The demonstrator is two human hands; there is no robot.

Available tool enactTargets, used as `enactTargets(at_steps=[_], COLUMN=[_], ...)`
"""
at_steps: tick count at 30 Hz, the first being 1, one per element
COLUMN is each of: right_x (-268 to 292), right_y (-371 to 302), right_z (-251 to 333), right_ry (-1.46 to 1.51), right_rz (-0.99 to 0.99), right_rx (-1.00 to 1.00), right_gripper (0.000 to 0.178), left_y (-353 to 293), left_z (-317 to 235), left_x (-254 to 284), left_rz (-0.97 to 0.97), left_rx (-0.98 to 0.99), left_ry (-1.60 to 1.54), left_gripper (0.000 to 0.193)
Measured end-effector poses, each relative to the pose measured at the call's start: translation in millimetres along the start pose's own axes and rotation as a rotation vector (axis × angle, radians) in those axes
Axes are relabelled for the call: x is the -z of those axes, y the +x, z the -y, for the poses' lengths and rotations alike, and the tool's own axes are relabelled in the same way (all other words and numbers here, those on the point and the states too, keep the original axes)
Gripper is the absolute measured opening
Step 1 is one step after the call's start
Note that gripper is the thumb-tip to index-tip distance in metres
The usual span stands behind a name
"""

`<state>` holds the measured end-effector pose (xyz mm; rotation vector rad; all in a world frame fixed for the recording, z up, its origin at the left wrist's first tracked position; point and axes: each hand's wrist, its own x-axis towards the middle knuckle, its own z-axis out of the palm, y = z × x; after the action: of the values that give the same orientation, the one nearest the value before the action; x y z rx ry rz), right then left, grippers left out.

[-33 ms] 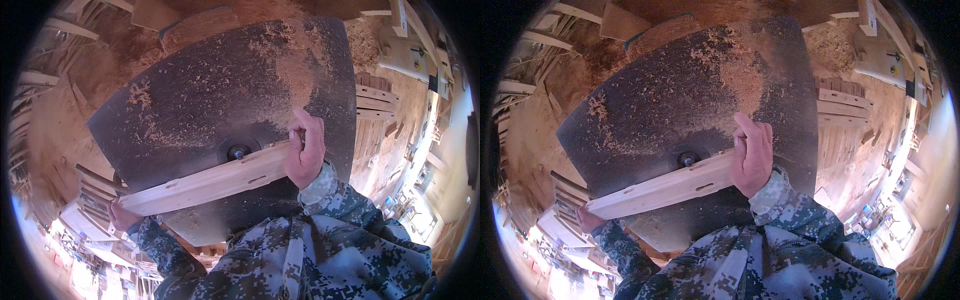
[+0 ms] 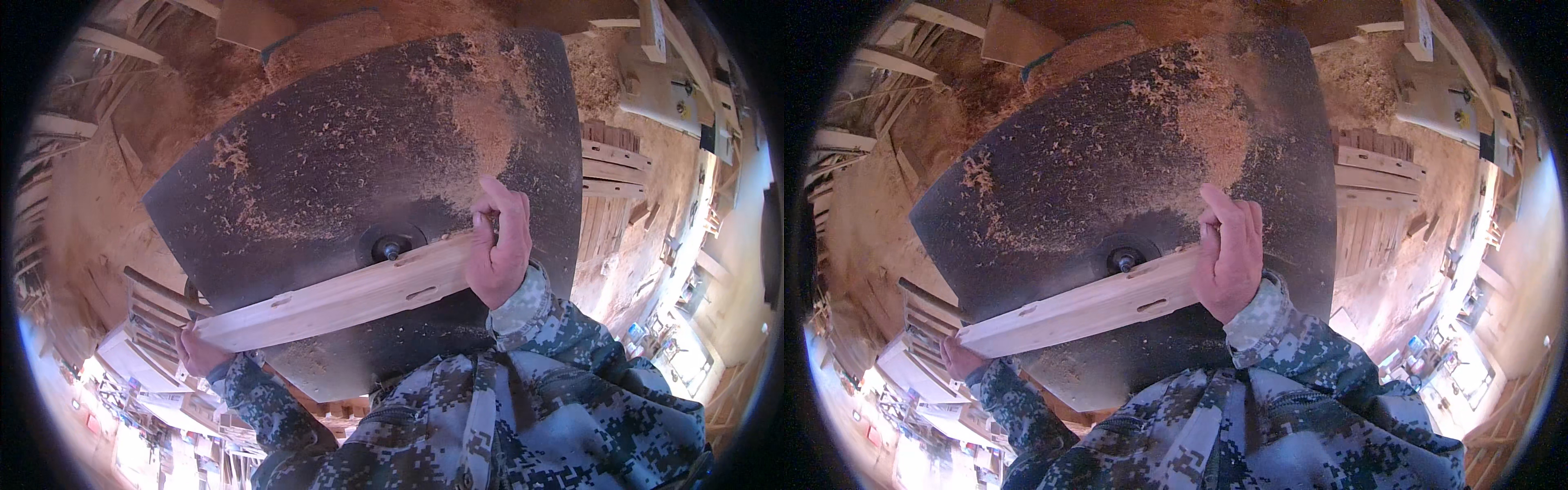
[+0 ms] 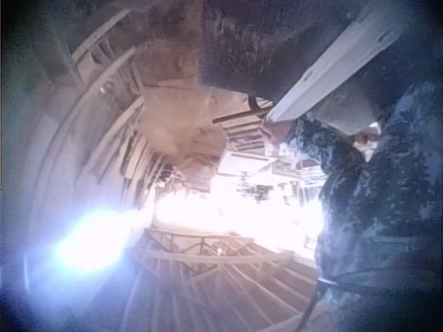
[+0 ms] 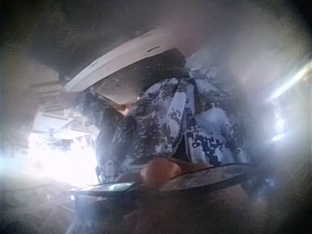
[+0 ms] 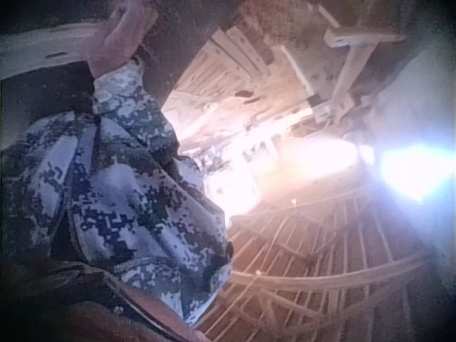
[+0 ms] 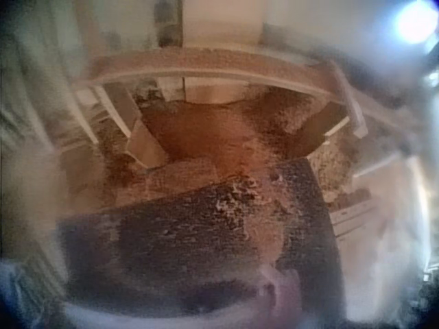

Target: The person repeatedly rubs a wooden plank against a rotating sanding drum to smooth its edges and surfaces. The person flips the plank to work different sides and then places it on a stack of similar planks. The process is repeated with another plank.

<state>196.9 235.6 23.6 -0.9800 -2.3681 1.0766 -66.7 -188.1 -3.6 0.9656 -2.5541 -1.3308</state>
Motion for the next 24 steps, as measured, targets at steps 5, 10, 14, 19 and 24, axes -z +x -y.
enactTargets(at_steps=[5,10,14,19,24], right_x=[0,15,38,60,59], right_y=[0,-14,-33,-49,-55], right_z=[-3,-19,-40,-55,-52], right_ry=[-0.023,-0.114,-0.137,-0.082,-0.123], right_rz=[-0.007,-0.095,-0.172,-0.226,-0.248], right_rx=[0.013,-0.093,-0.249,-0.336,-0.362], right_gripper=[0.056,0.046,0.028,0.046,0.050], left_y=[7,-7,-34,-63,-64], left_z=[9,-7,-30,-41,-36], left_x=[4,-31,-72,-97,-92], left_rz=[0.150,0.033,0.075,0.090,0.191], left_rx=[-0.206,-0.077,-0.185,-0.250,-0.205], left_ry=[0.140,-0.126,-0.135,-0.134,-0.231], left_gripper=[0.036,0.051,0.055,0.055,0.030])
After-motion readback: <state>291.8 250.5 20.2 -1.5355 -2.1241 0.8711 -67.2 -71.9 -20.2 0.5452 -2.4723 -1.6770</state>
